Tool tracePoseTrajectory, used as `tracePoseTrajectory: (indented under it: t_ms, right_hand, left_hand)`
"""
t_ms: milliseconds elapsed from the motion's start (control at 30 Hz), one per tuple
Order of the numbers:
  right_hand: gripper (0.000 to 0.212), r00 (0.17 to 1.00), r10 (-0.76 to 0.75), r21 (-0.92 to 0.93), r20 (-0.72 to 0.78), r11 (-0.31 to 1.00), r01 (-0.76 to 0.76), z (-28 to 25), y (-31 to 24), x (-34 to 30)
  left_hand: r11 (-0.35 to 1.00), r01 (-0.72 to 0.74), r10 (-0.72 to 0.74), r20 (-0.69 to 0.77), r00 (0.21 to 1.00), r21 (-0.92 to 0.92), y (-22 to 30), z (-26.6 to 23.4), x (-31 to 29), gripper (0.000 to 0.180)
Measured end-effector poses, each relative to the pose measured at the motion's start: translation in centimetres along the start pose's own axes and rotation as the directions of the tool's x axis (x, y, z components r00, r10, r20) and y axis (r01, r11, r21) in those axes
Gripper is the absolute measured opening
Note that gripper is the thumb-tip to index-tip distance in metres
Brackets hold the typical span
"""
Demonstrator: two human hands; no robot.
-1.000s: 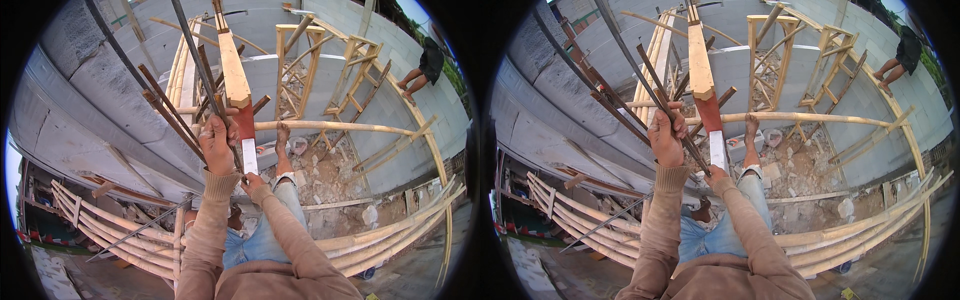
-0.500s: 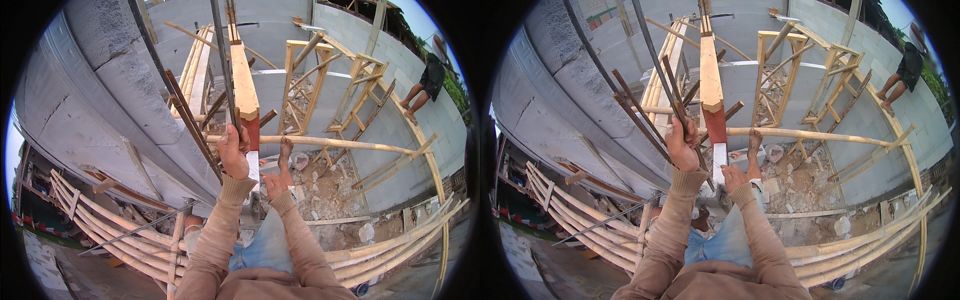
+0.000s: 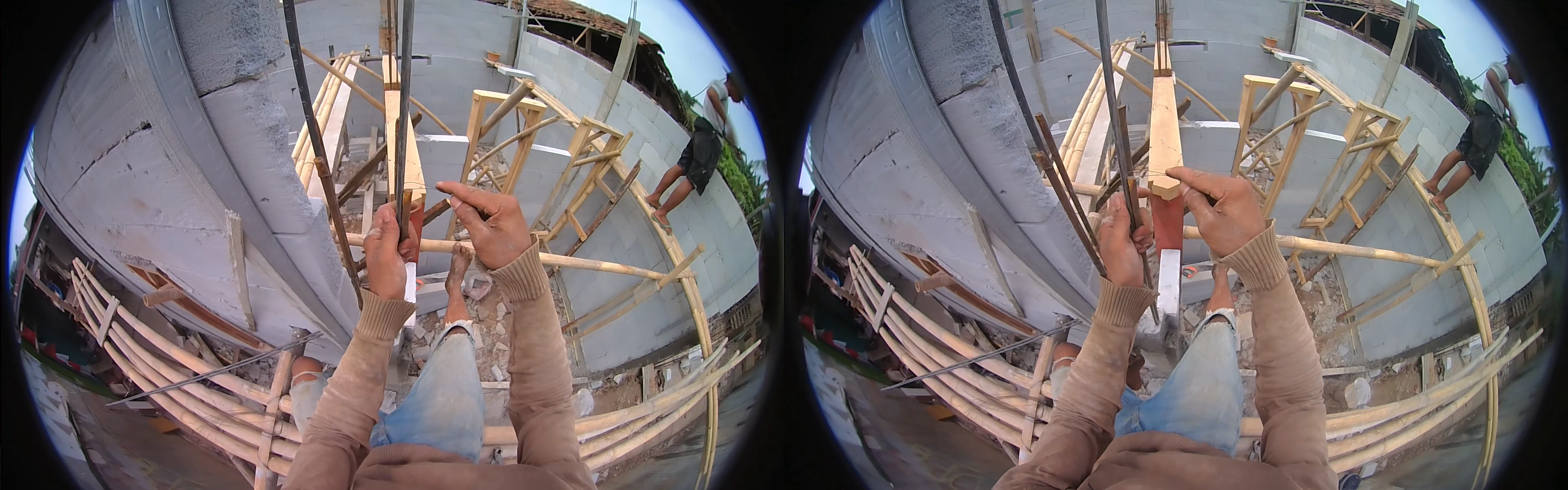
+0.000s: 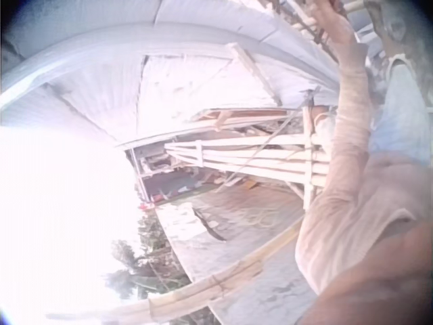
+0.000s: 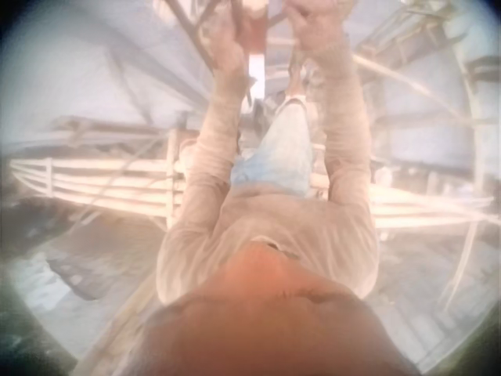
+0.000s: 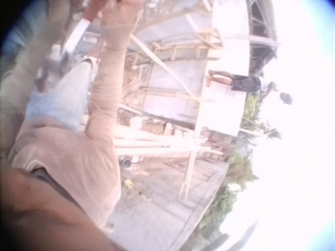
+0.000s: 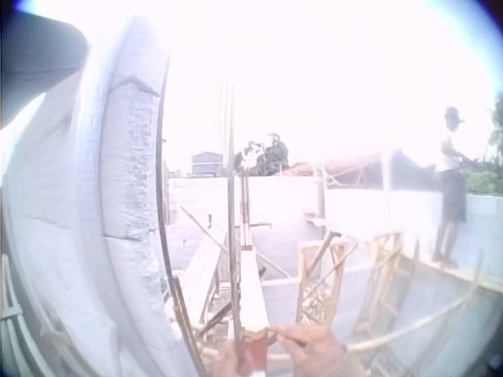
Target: The person uses pliers to twist and cut thin wire to secure rebar rods together at a construction site.
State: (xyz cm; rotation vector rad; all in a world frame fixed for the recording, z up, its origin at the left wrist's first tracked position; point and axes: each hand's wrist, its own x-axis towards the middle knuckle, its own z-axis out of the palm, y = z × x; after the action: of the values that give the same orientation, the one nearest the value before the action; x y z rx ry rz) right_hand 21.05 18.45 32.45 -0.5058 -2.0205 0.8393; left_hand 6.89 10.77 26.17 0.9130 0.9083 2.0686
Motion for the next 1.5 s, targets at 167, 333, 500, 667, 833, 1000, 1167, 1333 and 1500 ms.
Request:
tracePoseTrajectory:
  t_ms: [167, 333, 500, 667, 833, 1000, 1167, 1333, 1500]
  right_hand:
    - [0.024, 0.984, 0.122, 0.119, 0.132, 0.983, -0.138, 1.5, 0.6, 0.2]
    - [0.022, 0.985, 0.033, 0.090, 0.168, 0.995, -0.049, 2.4, 0.1, 0.9]
    - [0.019, 0.990, 0.015, -0.032, 0.141, 0.999, -0.011, 2.4, -0.8, 1.9]
    - [0.015, 0.978, -0.146, -0.110, 0.148, 0.980, 0.163, 2.0, -1.2, 2.4]
    - [0.013, 0.982, -0.125, -0.088, 0.141, 0.987, 0.138, 2.1, -2.4, 2.5]
    - [0.013, 0.983, -0.111, -0.099, 0.147, 0.987, 0.126, 1.5, -2.8, 1.5]
    - [0.018, 0.987, -0.061, -0.160, 0.151, 0.984, 0.085, 1.6, -3.6, 1.3]
    - [0.022, 0.989, -0.100, -0.060, 0.105, 0.992, 0.107, 2.0, -3.9, 1.2]
    - [0.018, 0.994, -0.100, 0.070, -0.038, 0.992, 0.102, 3.8, -3.2, 1.5]
  left_hand:
    - [0.998, -0.032, 0.036, 0.068, 0.997, -0.060, -0.5, -1.0, 0.0, 0.047]
    - [0.996, -0.084, 0.086, 0.071, 0.994, -0.035, -0.9, -1.1, -0.2, 0.047]
    - [0.987, -0.154, 0.157, 0.082, 0.984, -0.041, -1.4, -1.5, 0.2, 0.046]
    - [0.988, -0.140, 0.132, 0.124, 0.983, 0.057, -0.3, -1.4, -0.2, 0.043]
    - [0.986, -0.162, 0.166, 0.132, 0.977, -0.042, -0.5, -1.0, -0.1, 0.041]
    - [0.964, -0.257, 0.253, 0.064, 0.965, 0.065, -1.7, -0.2, -1.1, 0.040]
    - [0.970, -0.243, 0.242, 0.042, 0.969, 0.022, -2.0, -0.6, -0.5, 0.040]
    - [0.965, -0.245, 0.236, -0.094, 0.967, -0.098, -2.1, 1.0, -0.1, 0.034]
    - [0.933, -0.358, 0.353, -0.113, 0.929, -0.023, -4.1, 0.3, 0.8, 0.032]
